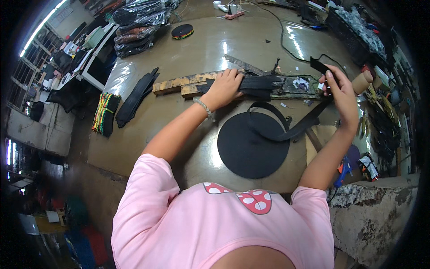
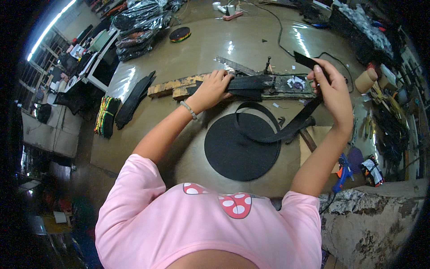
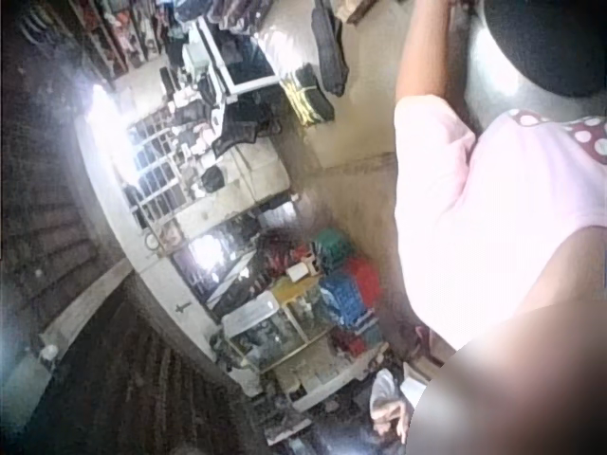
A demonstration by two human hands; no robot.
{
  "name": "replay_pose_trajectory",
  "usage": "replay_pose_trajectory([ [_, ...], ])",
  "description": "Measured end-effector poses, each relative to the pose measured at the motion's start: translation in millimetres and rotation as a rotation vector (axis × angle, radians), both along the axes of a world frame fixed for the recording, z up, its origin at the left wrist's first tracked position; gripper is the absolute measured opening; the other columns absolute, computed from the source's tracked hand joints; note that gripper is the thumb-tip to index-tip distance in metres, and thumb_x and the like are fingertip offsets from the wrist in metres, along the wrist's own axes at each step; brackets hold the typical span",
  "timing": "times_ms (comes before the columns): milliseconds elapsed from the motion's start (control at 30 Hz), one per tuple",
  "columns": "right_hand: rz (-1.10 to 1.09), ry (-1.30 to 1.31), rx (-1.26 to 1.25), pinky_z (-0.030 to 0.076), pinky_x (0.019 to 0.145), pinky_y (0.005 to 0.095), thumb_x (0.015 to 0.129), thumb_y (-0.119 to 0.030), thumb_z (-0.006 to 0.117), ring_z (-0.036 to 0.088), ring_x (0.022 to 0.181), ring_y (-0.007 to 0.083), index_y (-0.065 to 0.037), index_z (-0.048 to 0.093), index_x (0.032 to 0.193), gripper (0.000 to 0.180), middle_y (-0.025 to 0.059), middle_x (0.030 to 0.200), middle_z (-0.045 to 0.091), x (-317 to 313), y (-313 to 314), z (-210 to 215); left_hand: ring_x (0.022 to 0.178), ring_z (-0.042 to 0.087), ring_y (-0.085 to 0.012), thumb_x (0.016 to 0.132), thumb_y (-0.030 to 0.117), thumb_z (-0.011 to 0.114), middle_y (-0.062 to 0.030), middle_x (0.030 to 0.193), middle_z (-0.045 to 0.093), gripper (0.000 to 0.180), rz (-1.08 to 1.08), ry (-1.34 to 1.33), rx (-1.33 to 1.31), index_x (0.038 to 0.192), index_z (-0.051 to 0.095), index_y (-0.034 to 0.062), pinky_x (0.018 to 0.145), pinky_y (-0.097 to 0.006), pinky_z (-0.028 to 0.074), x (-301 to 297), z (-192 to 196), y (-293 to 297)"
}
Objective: The person places a black circular hat base on a worktable and wraps a long black ribbon around its edge. They repeatedly fold and align the ribbon, then secure it with a hot glue gun. The person continues to wrap and glue the ribbon around the hat base, adjusting the folds as needed.
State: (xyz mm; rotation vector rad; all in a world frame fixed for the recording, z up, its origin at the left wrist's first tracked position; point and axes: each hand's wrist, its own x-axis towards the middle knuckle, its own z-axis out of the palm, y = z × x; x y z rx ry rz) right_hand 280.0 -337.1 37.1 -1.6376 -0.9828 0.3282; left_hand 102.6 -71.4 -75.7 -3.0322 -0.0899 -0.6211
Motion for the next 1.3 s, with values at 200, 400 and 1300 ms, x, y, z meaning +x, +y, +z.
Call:
replay_pose_trajectory([
  [200, -0.04, 0.002, -0.004, 0.039, 0.059, 0.0192, 0.093, -0.02, 0.047, 0.047, 0.067, 0.0054, -0.002, 0.052, 0.113, 0.027, 0.001, 0.079, 0.056, -9.3, -1.5, 5.8, 0.103, 0.043, -0.0271, 0.061, 0.014, 0.072, -0.0104, 0.109, 0.045, 0.057, 0.045, -0.081, -0.02, 0.112, 0.047, 0.0062, 0.083, -0.037, 0.036, 15.2, -12.0, -13.0],
  [400, -0.029, -0.082, -0.077, 0.039, 0.062, 0.0185, 0.094, -0.021, 0.044, 0.047, 0.07, 0.0051, -0.003, 0.052, 0.115, 0.028, -0.0006, 0.081, 0.054, -9.7, -5.7, 5.8, 0.098, 0.045, -0.0287, 0.065, 0.013, 0.067, -0.0129, 0.101, 0.047, 0.042, 0.022, -0.14, -0.037, 0.102, 0.047, 0.0057, 0.081, -0.036, 0.036, 26.9, -12.6, -13.5],
  [1300, -0.209, 0.002, 0.033, 0.041, 0.067, 0.021, 0.093, -0.02, 0.046, 0.049, 0.071, 0.0077, 0.0, 0.052, 0.114, 0.029, 0.0029, 0.082, 0.057, -61.2, -28.9, -7.5, 0.125, 0.029, -0.0372, 0.069, 0.059, 0.061, -0.0196, 0.134, 0.033, 0.088, 1.15, 0.171, 0.033, 0.135, 0.031, 0.0093, 0.094, -0.062, 0.025, -227.3, 4.9, 161.5],
])
